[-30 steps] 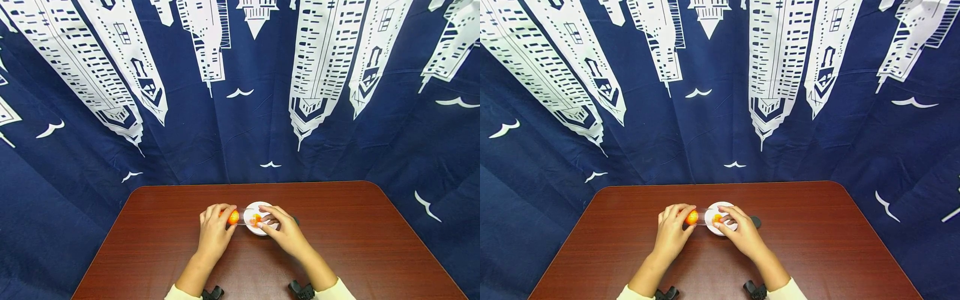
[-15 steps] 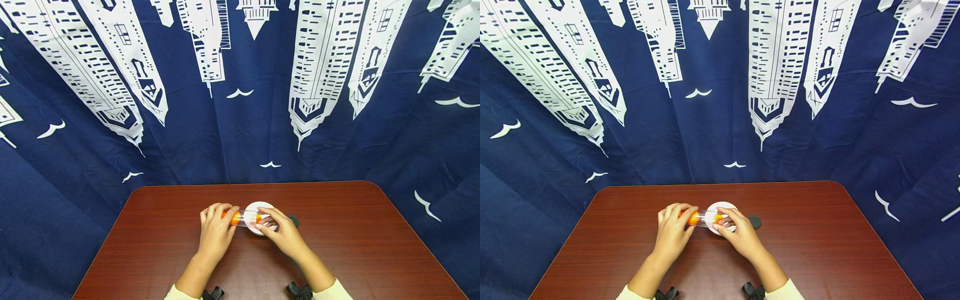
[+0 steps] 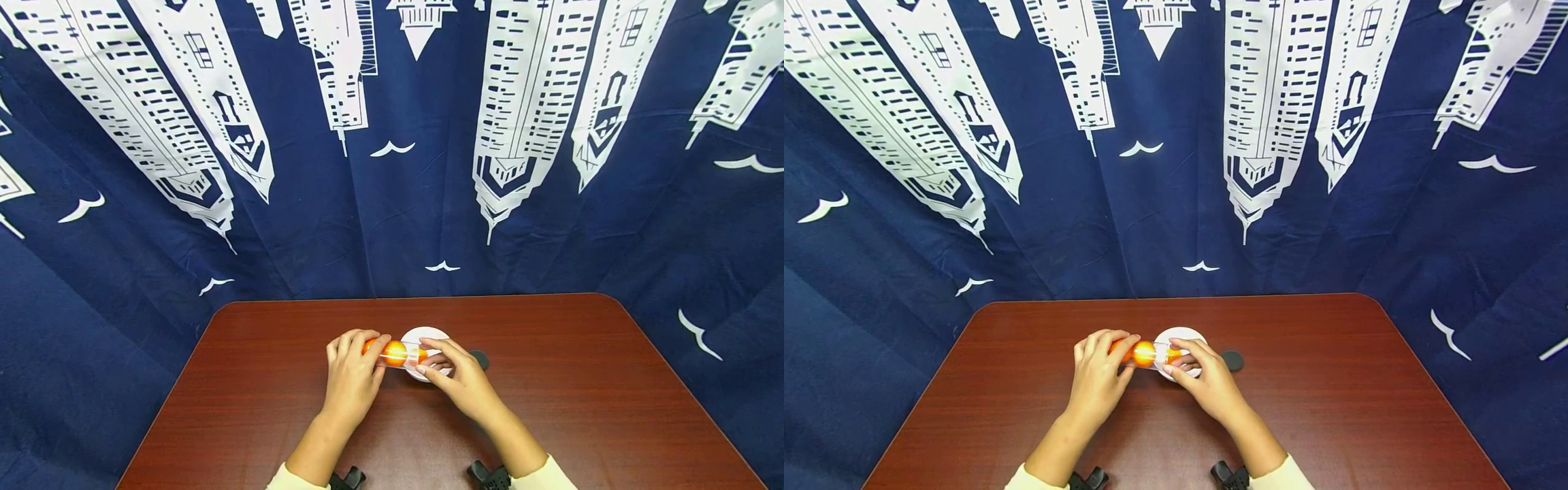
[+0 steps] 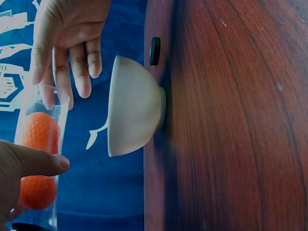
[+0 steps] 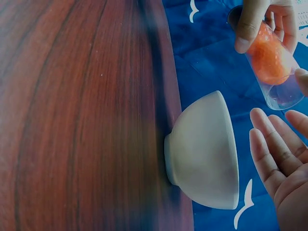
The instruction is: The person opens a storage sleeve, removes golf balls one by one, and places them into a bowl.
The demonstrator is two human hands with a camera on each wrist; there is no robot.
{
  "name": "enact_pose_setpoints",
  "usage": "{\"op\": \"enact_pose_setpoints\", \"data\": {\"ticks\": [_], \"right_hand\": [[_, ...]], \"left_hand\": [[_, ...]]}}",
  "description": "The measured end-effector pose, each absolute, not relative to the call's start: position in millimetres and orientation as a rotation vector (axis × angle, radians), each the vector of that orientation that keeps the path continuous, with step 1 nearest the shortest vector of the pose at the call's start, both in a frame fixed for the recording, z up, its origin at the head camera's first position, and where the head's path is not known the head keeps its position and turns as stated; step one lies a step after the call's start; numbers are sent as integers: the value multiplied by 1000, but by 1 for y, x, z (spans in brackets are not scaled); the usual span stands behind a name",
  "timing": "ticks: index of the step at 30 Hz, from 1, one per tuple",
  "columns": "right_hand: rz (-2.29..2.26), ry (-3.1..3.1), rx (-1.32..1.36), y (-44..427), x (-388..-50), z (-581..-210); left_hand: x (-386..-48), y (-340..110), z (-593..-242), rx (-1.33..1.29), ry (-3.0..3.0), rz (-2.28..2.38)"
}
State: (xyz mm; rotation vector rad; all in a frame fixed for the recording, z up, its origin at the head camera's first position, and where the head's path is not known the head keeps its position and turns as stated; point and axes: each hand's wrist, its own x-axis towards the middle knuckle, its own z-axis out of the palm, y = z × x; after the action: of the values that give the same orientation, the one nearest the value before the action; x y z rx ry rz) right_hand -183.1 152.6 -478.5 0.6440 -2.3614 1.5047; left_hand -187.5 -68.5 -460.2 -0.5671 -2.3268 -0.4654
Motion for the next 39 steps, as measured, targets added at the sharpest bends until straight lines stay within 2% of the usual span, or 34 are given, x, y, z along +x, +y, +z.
{"op": "enact_pose_setpoints", "data": {"ticks": [39], "right_hand": [[1563,-2297,671,155,-181,-474]], "left_hand": [[-188,-66,-462,-542,-2323,-525]]}}
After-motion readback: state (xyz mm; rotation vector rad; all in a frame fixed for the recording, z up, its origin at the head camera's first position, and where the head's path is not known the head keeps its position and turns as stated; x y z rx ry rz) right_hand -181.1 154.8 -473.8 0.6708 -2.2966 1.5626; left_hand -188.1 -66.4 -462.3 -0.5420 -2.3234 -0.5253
